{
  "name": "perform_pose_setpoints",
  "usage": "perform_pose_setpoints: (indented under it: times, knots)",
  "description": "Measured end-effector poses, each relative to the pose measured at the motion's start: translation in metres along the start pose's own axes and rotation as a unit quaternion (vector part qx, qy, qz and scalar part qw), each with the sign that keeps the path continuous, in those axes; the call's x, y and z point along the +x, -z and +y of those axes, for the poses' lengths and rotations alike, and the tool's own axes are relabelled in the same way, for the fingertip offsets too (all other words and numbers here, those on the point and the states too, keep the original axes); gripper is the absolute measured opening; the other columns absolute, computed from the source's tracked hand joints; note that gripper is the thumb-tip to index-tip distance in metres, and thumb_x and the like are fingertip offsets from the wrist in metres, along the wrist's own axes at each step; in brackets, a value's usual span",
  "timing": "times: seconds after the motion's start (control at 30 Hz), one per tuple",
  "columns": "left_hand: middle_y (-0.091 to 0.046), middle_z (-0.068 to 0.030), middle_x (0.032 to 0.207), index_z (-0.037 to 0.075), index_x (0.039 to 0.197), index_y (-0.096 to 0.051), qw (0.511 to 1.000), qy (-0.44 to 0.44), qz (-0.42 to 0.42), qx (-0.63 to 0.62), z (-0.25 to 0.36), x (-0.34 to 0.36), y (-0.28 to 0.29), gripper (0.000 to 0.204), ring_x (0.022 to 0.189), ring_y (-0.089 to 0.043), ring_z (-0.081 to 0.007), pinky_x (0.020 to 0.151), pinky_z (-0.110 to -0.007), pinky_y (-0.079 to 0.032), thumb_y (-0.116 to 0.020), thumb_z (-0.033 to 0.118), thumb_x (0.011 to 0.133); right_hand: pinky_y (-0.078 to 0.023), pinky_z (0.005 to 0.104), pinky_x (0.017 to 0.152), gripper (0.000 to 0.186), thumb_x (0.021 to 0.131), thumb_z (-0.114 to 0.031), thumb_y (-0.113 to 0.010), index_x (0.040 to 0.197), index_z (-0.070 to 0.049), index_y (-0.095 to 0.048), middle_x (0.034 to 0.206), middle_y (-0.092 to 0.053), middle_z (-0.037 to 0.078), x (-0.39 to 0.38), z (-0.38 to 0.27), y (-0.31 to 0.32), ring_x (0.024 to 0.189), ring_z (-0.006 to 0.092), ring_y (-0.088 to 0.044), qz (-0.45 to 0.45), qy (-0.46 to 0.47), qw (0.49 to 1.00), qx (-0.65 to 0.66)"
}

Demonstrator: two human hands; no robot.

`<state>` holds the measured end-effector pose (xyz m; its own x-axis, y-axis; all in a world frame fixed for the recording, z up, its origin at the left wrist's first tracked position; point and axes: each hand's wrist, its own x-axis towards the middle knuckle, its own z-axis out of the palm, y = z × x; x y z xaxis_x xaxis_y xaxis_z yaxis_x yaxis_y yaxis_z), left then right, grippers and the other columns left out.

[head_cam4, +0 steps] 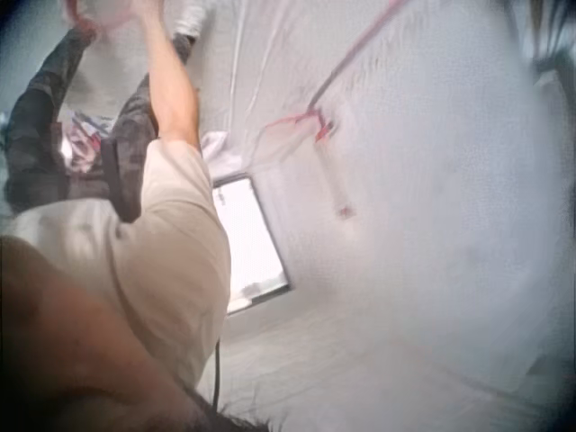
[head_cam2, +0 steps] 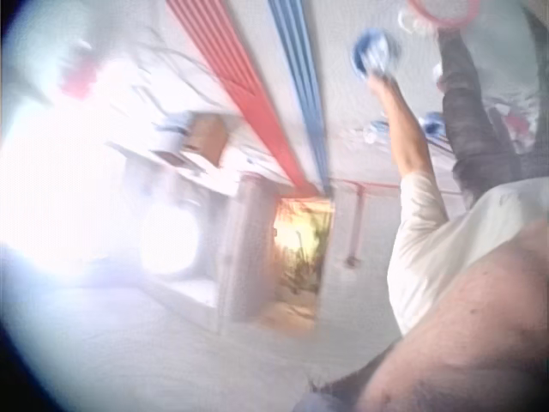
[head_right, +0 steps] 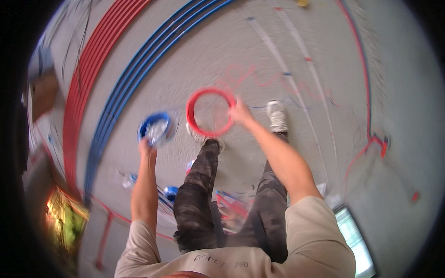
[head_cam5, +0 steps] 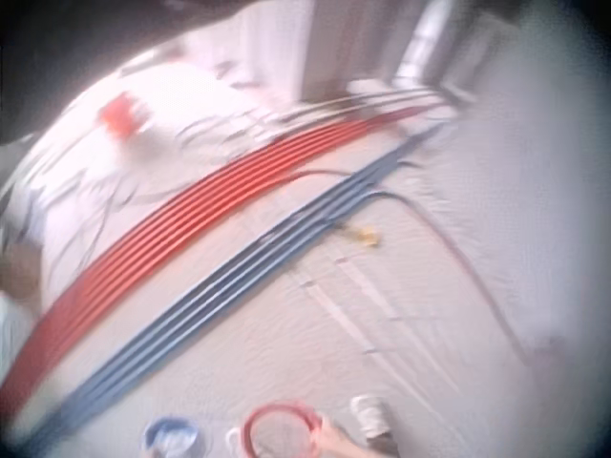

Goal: The person pulls and routes multiple colored electrical wires through red and blue conduits on a concrete wall and ceiling. They use pliers to strip wire ends and organize the cables along the wall surface, moving between different sections of the room.

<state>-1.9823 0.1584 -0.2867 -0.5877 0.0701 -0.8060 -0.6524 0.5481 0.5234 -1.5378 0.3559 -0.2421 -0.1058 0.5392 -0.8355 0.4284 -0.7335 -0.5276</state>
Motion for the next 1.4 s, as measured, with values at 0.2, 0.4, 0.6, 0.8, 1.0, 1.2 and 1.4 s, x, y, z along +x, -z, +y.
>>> perform_pose_setpoints:
  times: [0.2,0.4,0.6,0.8,1.0,1.2,1.4]
  knots:
    - [-0.062,-0.0223,0.128,-0.009,0.124,-0.057,0.994,0.062,-0.092,0.002,0.111,-0.233,0.062,0.038,0.120,-0.060,-0.0384,0.106,-0.056,-0.048,-0.049,0.009,0.092,-0.050,0.0443,0.101,0.064,0.081,-0.009,-0.060,0.144,0.000,-0.048,0.132,-0.057,0.035,-0.347,-0.010,0.215,0.116,0.0468,-0.061,0.080,0.021,0.993,-0.084]
    - [-0.070,-0.0216,0.115,-0.002,0.121,-0.065,0.897,-0.177,-0.210,0.346,0.180,-0.423,0.074,0.042,0.109,-0.068,-0.0366,0.092,-0.048,-0.054,-0.061,0.022,0.086,-0.050,0.0470,0.100,0.068,0.081,-0.005,-0.057,0.148,-0.002,-0.043,0.140,-0.050,0.037,-0.599,0.025,0.361,0.117,0.0498,-0.060,0.171,-0.010,0.972,-0.160]
    - [-0.071,-0.0245,0.113,-0.003,0.120,-0.066,0.648,-0.479,-0.114,0.581,0.217,-0.560,-0.044,0.043,0.106,-0.069,-0.0370,0.087,-0.045,-0.054,-0.064,0.021,0.085,-0.051,0.0509,0.084,0.067,0.078,-0.004,-0.063,0.144,-0.009,-0.050,0.119,-0.058,0.022,-0.777,0.075,0.460,0.107,0.0409,-0.060,0.350,-0.005,0.879,-0.324]
    - [-0.067,-0.0276,0.120,-0.002,0.136,-0.053,0.401,-0.595,-0.194,0.669,0.102,-0.658,-0.219,0.053,0.110,-0.066,-0.0433,0.093,-0.048,-0.052,-0.056,0.011,0.084,-0.053,0.0439,0.081,0.069,0.077,-0.007,-0.066,0.144,-0.014,-0.052,0.117,-0.057,0.018,-1.018,0.162,0.574,0.102,0.0358,-0.060,0.472,-0.084,0.796,-0.370]
    - [-0.062,-0.0352,0.123,-0.008,0.131,-0.051,0.288,-0.606,-0.228,0.705,-0.078,-0.923,-0.374,0.050,0.117,-0.059,-0.0505,0.101,-0.053,-0.048,-0.051,0.008,0.083,-0.055,0.0392,0.074,0.067,0.076,-0.009,-0.066,0.142,-0.014,-0.055,0.110,-0.059,0.015,-1.144,0.215,0.657,0.096,0.0307,-0.063,0.518,-0.127,0.753,-0.386]
    - [-0.066,-0.0335,0.115,-0.007,0.115,-0.059,0.296,-0.629,-0.317,0.645,-0.273,-0.975,-0.541,0.035,0.108,-0.065,-0.0486,0.092,-0.051,-0.053,-0.048,0.006,0.084,-0.057,0.0421,0.073,0.064,0.079,-0.010,-0.064,0.143,-0.011,-0.054,0.111,-0.061,0.018,-1.234,0.305,0.708,0.094,0.0330,-0.069,0.501,-0.220,0.799,-0.248]
    - [-0.067,-0.0309,0.114,-0.004,0.123,-0.056,0.283,-0.613,-0.342,0.653,-0.455,-1.177,-0.581,0.040,0.107,-0.066,-0.0489,0.092,-0.055,-0.053,-0.050,-0.004,0.083,-0.056,0.0455,0.079,0.069,0.081,-0.009,-0.066,0.148,-0.014,-0.049,0.118,-0.061,0.018,-1.283,0.403,0.757,0.100,0.0348,-0.069,0.491,-0.330,0.803,-0.066]
